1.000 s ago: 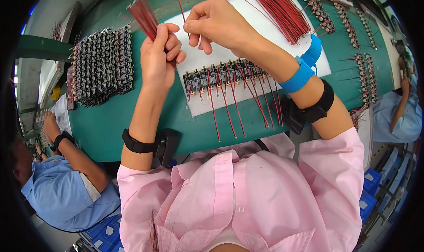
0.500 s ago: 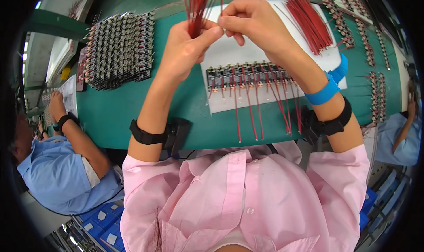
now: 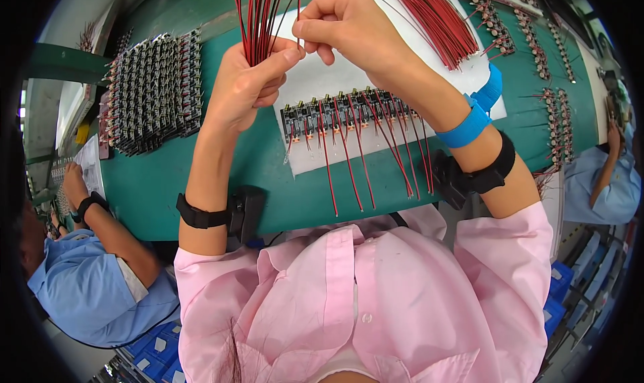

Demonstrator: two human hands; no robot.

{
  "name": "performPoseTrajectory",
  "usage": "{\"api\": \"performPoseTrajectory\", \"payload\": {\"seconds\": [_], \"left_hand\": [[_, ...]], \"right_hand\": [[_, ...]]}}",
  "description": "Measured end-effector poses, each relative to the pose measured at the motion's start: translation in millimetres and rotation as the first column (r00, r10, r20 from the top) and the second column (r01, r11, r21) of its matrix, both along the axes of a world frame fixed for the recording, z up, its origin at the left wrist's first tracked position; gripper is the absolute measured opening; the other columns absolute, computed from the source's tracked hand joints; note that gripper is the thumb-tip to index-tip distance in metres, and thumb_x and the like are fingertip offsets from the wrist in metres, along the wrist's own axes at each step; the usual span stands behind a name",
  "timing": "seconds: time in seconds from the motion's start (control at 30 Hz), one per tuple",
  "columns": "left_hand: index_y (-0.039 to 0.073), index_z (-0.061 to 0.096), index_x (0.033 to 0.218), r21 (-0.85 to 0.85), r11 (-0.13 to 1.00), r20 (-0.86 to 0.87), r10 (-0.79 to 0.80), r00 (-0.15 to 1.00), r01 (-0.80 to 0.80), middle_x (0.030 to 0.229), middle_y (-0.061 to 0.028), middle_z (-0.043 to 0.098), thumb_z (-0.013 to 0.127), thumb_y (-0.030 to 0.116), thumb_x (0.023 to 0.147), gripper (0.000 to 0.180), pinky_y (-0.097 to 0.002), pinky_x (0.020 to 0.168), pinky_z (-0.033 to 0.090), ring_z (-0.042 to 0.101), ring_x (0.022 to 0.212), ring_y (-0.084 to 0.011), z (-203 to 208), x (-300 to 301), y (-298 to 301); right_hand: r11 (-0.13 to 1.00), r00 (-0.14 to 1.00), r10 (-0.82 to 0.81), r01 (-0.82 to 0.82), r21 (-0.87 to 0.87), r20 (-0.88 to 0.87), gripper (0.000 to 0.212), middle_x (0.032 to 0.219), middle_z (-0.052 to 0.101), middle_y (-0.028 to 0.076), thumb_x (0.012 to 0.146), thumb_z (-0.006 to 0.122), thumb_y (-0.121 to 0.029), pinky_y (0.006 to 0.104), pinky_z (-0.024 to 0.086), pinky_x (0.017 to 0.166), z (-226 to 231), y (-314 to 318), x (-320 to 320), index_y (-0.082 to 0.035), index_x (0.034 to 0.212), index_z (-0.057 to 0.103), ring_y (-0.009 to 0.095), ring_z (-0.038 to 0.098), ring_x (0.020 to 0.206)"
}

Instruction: Assembling wiring harnesses by inserting red wires into specific slots on connectors on an assembly line.

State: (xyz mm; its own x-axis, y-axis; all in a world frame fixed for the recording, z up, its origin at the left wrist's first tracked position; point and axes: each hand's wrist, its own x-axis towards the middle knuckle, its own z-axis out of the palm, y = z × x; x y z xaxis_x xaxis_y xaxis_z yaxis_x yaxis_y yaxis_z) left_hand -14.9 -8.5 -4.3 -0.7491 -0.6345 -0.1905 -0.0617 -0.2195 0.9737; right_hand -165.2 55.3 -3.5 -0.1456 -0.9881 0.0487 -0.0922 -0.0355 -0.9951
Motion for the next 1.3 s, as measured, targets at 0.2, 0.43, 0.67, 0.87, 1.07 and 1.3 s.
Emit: {"api": "performPoseTrajectory", "payload": {"seconds": [0.2, 0.43, 0.67, 0.87, 1.07, 1.3], "left_hand": [[0.001, 0.054, 0.068, -0.076, 0.997, 0.02, 0.006, 1.0, -0.004, 0.05, 0.0044, 0.042, 0.061, 0.017, 0.07, 0.017, -0.0183, 0.034, 0.02, 0.031, 0.04, -0.0014, 1.8, -0.2, 0.3], [-0.001, 0.056, 0.068, -0.365, 0.93, 0.017, 0.053, 0.998, -0.043, 0.05, 0.0027, 0.044, 0.058, 0.014, 0.07, 0.015, -0.0205, 0.036, 0.026, 0.036, 0.042, -0.0029, -11.2, -0.5, -4.7], [-0.003, 0.058, 0.069, -0.641, 0.765, 0.023, 0.1, 0.995, -0.062, 0.06, -0.0205, 0.054, 0.053, 0.013, 0.063, 0.018, -0.0375, 0.055, 0.044, 0.055, 0.056, -0.0317, -7.4, -4.4, -2.0], [-0.003, 0.057, 0.067, -0.748, 0.662, 0.08, 0.137, 0.987, -0.031, 0.048, -0.0147, 0.049, 0.055, 0.012, 0.063, 0.017, -0.0314, 0.046, 0.041, 0.052, 0.045, -0.021, -19.6, 3.0, -4.8], [-0.002, 0.059, 0.07, -0.828, 0.557, -0.004, 0.105, 0.994, -0.063, 0.049, -0.0153, 0.049, 0.055, 0.012, 0.063, 0.016, -0.0317, 0.046, 0.041, 0.052, 0.045, -0.021, -22.2, -4.6, -3.9], [-0.001, 0.057, 0.072, -0.675, 0.713, 0.197, -0.071, 0.978, 0.187, 0.049, -0.0001, 0.041, 0.059, 0.018, 0.067, 0.019, -0.0229, 0.04, 0.03, 0.035, 0.045, -0.0056, -7.9, 2.5, -12.7]], "right_hand": [[1.0, 0.999, -0.013, 0.013, -0.005, -0.034, 0.014, 0.064, 0.052, 0.001, 0.077, 0.054, -0.014, 0.0187, 0.035, 0.048, 3.8, 1.8, 1.9, 0.0, 0.074, 0.055, 0.006, 0.045, 0.053], [1.0, 0.99, 0.0, 0.002, 0.01, -0.14, 0.015, 0.062, 0.051, 0.001, 0.076, 0.054, -0.015, 0.0188, 0.034, 0.048, 2.2, 2.4, 3.3, -0.001, 0.073, 0.055, 0.005, 0.044, 0.053], [0.999, 0.934, -0.017, 0.028, 0.024, -0.357, 0.016, 0.06, 0.049, 0.0, 0.075, 0.055, -0.017, 0.0198, 0.032, 0.048, -0.1, 4.6, 0.8, 0.0, 0.074, 0.056, 0.006, 0.044, 0.055], [0.996, 0.971, 0.009, 0.013, 0.089, -0.241, 0.018, 0.062, 0.05, 0.001, 0.075, 0.055, -0.016, 0.0199, 0.032, 0.048, -12.4, 2.0, 1.7, 0.002, 0.077, 0.057, 0.006, 0.042, 0.054], [0.987, 0.98, -0.013, 0.044, 0.154, -0.197, 0.02, 0.063, 0.051, 0.001, 0.074, 0.056, -0.017, 0.0199, 0.031, 0.049, -8.2, 9.4, -4.3, 0.003, 0.078, 0.057, 0.006, 0.042, 0.054], [0.991, 0.981, 0.052, -0.028, 0.128, -0.187, 0.02, 0.072, 0.056, 0.001, 0.073, 0.058, -0.017, 0.0208, 0.036, 0.055, -9.7, 10.8, 1.7, 0.0, 0.084, 0.058, 0.007, 0.047, 0.063]]}}
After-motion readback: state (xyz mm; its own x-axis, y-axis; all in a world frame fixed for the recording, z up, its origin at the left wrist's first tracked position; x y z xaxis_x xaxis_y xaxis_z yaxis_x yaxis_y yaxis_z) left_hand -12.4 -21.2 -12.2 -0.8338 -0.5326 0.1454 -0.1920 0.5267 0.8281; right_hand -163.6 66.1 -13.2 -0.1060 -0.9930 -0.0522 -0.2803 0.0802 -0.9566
